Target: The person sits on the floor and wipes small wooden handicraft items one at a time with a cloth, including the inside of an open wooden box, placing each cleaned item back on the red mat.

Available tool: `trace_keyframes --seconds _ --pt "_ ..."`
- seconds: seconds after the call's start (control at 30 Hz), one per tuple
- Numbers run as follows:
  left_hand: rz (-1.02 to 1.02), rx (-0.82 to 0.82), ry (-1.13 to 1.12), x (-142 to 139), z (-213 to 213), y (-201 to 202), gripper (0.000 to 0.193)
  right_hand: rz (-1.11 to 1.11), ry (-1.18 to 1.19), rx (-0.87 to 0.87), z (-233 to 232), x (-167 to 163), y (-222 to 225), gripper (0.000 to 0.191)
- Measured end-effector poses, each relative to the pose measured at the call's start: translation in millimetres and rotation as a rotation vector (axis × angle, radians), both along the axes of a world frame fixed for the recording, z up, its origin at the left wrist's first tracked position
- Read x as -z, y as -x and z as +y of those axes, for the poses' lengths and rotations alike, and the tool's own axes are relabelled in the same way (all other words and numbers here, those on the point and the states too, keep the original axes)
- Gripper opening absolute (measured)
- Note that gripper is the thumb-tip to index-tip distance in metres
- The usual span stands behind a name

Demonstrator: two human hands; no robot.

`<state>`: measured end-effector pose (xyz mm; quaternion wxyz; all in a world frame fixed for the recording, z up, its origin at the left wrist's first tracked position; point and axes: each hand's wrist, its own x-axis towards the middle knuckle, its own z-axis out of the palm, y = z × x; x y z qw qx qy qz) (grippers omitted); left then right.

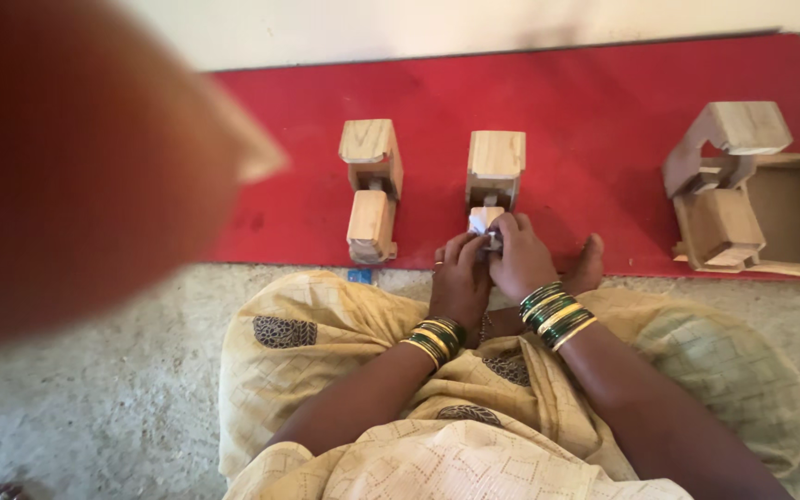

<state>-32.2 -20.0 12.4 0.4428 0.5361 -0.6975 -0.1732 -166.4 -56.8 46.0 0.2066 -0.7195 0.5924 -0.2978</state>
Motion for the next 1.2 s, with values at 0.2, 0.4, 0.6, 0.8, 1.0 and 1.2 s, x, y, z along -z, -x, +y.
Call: trace_keyframes --seconds 0.2,0.4,0.6,0.8,1.0,1.2 --pt "0.051 0.012 -0.038 10.8 -4.4 -0.1 0.044 -0.063 0.066 -0.026 -2.8 6.5 1.9 0.030" --pt "0.058 0.021 -0.157 6.9 -4.9 -0.1 0.053 -0.278 -0.062 -0.014 -3.9 1.3 1.3 0.056" --pt "0.072 -0.043 -0.030 -4.9 0.0 0.1 0.063 -0.311 -0.180 0.051 -10.3 18.9 2.4 0.055" --pt "0.075 -0.076 -0.016 -3.5 -3.7 -4.1 0.036 -0.977 -0.293 0.105 -35.5 42.7 16.8 0.049" --pt "0.301 -0.132 -0.176 3.4 -11.7 -6.8 0.021 -1.128 -0.447 0.122 -37.0 42.4 28.9 0.038" --pt "0.145 -0.266 0.038 0.4 -10.9 -8.0 0.021 -1.116 -0.417 0.104 -36.0 41.7 24.8 0.033"
